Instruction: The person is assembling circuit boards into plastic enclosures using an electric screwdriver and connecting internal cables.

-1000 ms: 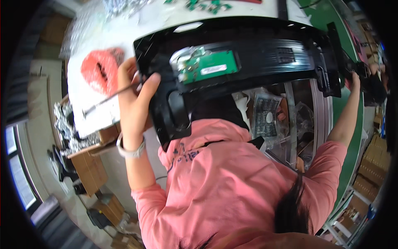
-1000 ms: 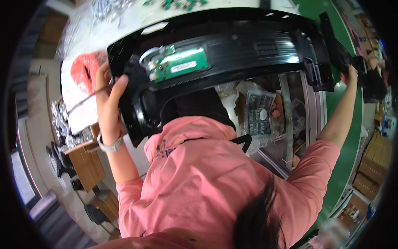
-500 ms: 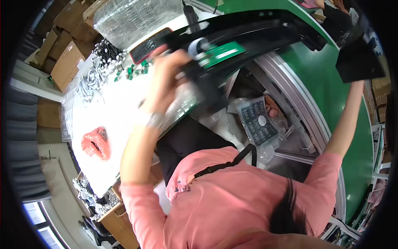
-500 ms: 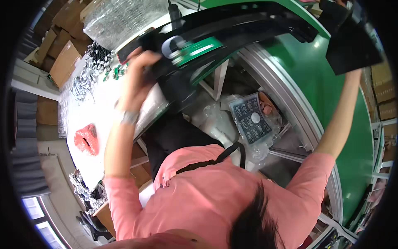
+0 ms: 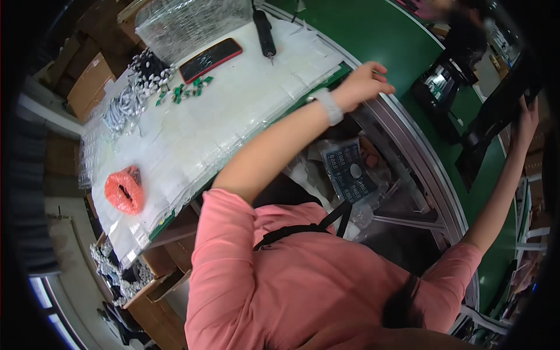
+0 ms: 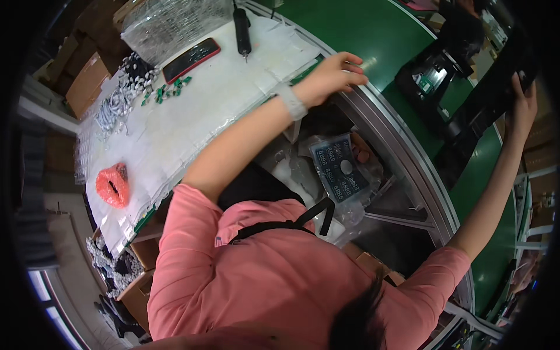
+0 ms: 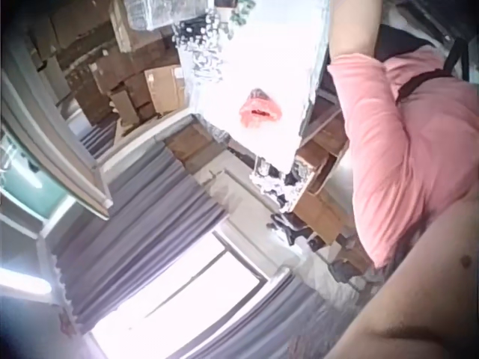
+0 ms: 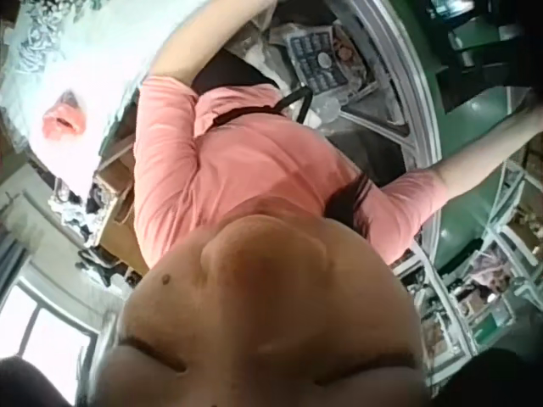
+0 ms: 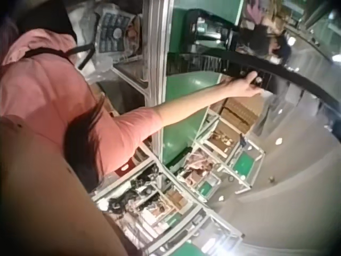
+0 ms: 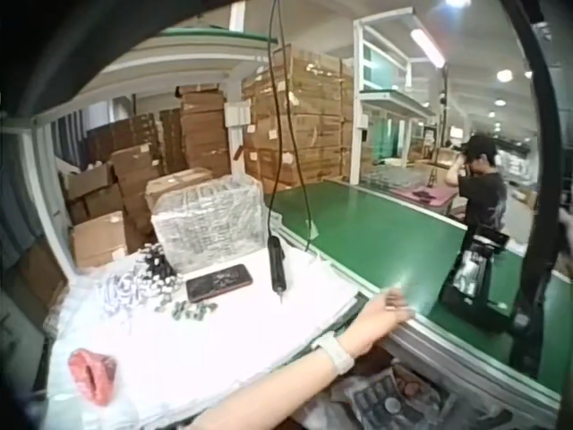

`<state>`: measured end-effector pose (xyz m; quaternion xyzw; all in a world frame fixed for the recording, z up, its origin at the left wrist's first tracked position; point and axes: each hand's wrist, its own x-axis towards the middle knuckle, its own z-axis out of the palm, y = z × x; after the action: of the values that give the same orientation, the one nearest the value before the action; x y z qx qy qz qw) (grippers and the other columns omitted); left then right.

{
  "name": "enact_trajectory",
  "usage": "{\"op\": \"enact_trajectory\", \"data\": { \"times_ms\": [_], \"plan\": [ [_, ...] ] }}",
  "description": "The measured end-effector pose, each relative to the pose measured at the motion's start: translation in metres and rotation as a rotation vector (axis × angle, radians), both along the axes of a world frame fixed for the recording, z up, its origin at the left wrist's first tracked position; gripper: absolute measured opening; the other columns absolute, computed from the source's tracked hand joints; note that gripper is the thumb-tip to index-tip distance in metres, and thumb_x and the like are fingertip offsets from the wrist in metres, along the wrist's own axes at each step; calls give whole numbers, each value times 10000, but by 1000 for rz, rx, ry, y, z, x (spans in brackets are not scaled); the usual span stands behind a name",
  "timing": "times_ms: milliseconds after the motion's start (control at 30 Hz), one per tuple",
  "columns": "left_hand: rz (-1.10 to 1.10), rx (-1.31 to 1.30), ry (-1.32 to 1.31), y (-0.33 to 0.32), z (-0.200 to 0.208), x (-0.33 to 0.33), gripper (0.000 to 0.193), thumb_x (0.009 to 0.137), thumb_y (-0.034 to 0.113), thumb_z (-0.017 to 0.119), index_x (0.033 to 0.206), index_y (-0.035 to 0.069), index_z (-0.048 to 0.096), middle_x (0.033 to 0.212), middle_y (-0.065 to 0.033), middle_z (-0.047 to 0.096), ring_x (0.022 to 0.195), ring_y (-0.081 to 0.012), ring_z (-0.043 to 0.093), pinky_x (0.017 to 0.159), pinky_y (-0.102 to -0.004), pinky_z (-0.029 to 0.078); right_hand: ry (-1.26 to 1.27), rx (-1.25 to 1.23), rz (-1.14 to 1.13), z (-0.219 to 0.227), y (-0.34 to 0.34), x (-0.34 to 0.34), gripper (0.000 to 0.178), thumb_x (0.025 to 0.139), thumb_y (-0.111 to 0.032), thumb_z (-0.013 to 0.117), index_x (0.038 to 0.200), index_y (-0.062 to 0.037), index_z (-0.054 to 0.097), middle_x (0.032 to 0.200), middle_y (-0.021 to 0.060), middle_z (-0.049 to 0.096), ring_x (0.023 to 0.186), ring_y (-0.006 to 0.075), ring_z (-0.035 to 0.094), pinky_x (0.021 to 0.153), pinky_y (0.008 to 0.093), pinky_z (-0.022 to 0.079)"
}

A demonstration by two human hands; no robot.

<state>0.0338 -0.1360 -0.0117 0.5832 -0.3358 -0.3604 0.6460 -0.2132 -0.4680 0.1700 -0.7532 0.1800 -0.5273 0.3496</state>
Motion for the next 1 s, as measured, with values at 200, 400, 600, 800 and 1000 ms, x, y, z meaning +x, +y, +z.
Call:
{"op": "enact_trajectory", "data": {
  "times_ms": [200, 400, 600, 800, 1000],
  "plan": [
    [170, -414, 292, 259, 47, 33, 661, 937, 539, 535, 1338, 15, 483, 1345, -224, 550, 1213, -324, 575, 939, -419, 501, 288, -366, 323, -14, 99, 108, 499, 951, -171, 648, 1381, 32, 492, 1216, 102, 622, 1094, 163, 594, 971, 265, 429],
    [445, -667, 275, 446, 38, -11, 731, 978, 568, 412, 1478, 41, 334, 1349, -220, 531, 1221, -306, 530, 932, -447, 500, 693, -511, 1091, -90, 224, 263, 421, 846, -59, 702, 1234, 59, 591, 1034, 121, 690, 930, 162, 639, 844, 285, 492],
    [957, 157, -137, 444, 18, -62, 533, 1022, 313, 482, 1470, 57, 352, 1224, -161, 600, 1000, -229, 589, 794, -329, 503, 967, -619, 1354, -123, 313, 350, 363, 804, -2, 698, 1156, 61, 636, 948, 134, 711, 909, 206, 674, 797, 307, 519],
    [1125, 672, -695, 448, 34, -64, 314, 974, 175, 591, 1240, 8, 594, 1011, -130, 671, 844, -192, 626, 713, -300, 490, 965, -856, 1444, -118, 313, 410, 358, 798, -134, 745, 1105, 38, 676, 875, 137, 716, 804, 223, 707, 708, 300, 552],
    [1139, 1143, -947, 522, 29, -61, 151, 795, 89, 718, 920, 9, 692, 914, -125, 670, 754, -280, 621, 667, -376, 499, 1219, -295, 600, -114, 328, 466, 378, 800, -379, 743, 886, -16, 676, 699, 110, 668, 484, 197, 627, 472, 256, 493]
  ]
}}
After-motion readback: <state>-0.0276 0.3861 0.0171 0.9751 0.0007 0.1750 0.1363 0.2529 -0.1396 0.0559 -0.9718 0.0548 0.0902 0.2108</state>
